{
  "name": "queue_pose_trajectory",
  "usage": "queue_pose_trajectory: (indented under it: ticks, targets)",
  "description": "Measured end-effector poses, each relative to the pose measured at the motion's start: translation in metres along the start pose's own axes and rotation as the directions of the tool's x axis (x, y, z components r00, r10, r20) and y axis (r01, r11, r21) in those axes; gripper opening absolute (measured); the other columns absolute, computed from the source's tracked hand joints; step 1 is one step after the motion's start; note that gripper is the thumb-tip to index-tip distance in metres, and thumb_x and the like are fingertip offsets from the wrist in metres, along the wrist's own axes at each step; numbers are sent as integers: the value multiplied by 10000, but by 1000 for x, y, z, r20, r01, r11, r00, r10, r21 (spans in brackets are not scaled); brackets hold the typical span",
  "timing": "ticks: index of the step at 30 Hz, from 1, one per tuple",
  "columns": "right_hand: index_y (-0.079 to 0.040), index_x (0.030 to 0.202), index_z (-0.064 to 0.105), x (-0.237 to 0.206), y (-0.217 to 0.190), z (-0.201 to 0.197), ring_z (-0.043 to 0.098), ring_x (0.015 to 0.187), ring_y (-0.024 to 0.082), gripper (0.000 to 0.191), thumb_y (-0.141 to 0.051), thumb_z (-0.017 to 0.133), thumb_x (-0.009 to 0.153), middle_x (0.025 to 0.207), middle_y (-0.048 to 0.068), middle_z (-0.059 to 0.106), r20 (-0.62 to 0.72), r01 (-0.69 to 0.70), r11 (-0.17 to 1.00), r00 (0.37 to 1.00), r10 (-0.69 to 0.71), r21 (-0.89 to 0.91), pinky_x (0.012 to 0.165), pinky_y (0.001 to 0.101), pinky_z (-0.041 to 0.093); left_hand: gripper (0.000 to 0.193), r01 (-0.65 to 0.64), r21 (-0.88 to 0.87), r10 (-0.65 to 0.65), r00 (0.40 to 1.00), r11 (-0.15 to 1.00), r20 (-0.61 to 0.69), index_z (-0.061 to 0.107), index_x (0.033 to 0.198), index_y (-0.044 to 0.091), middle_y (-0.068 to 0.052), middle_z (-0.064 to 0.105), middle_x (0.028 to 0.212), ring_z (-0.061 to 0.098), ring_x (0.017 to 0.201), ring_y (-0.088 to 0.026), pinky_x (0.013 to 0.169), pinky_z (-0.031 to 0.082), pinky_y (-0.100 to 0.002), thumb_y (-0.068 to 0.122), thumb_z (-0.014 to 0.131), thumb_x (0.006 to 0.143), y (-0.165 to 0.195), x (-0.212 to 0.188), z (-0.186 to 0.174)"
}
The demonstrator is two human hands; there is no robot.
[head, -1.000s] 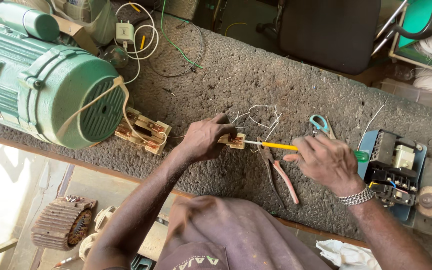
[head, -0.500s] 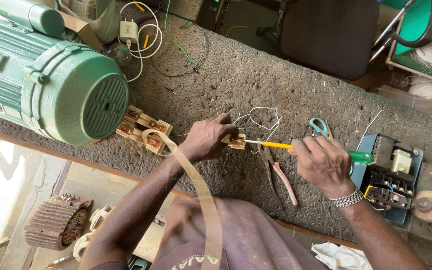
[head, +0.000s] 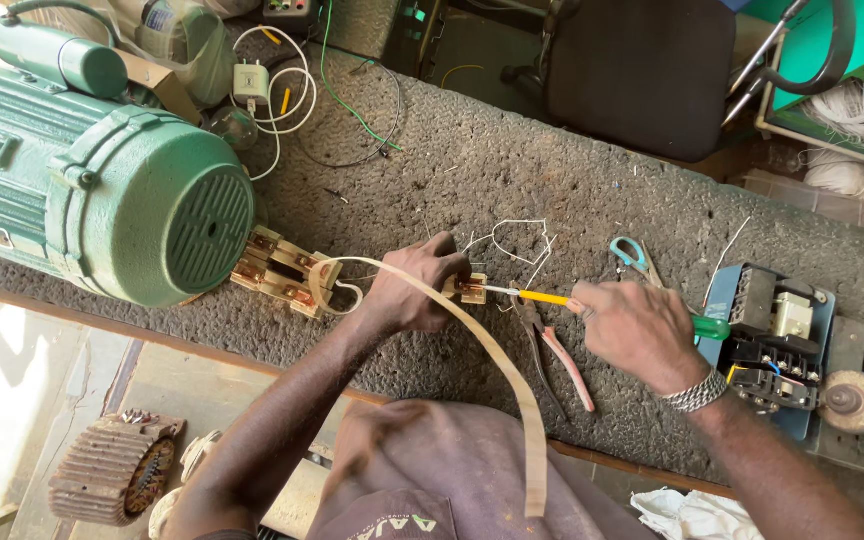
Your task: The person strips and cuts copper wires, then connects them to terminals on small beige electrical components using a screwdriver and pliers. The person repeats this process for multiple components on a workbench.
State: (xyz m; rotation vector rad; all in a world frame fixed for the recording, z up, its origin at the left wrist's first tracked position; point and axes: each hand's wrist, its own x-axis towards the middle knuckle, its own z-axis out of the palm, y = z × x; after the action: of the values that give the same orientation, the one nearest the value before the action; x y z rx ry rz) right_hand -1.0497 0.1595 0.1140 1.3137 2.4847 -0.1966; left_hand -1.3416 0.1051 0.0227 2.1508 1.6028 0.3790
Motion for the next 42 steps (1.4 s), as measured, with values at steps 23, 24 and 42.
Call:
queue_pose_trajectory:
  ticks: [23, 24, 42]
  targets:
    - [-193, 861, 703, -5, 3, 21, 515, 446, 104, 168, -180, 608, 999, 549, -30, 527, -293, 159, 985, 941, -170, -62, 368, 320, 424, 148, 169, -326, 6, 881, 930, 473, 817, 921, 129, -68, 821, 965, 817, 834, -147, 737, 626, -308, 193, 685, 909, -11, 62, -31]
    - [-189, 856, 698, -7, 2, 20, 532, 482, 113, 144, -172, 623, 977, 569, -27, 537, -348, 175, 982, 919, -187, -68, 388, 325, 433, 152, 140, -296, 26, 869, 945, 494, 808, 944, 122, -83, 817, 995, 819, 859, -165, 755, 629, -318, 202, 679, 929, -13, 62, -34]
    - [-180, 920, 705, 1, 13, 28, 579, 533, 120, 147, -317, 668, 958, 613, -19, 566, -437, 282, 951, 845, -309, -128, 438, 308, 452, 265, -254, -271, 244, 967, 928, -70, 769, 1049, 104, -64, 707, 939, 668, 899, -218, 769, 601, -383, 107, 783, 785, -22, 5, -1]
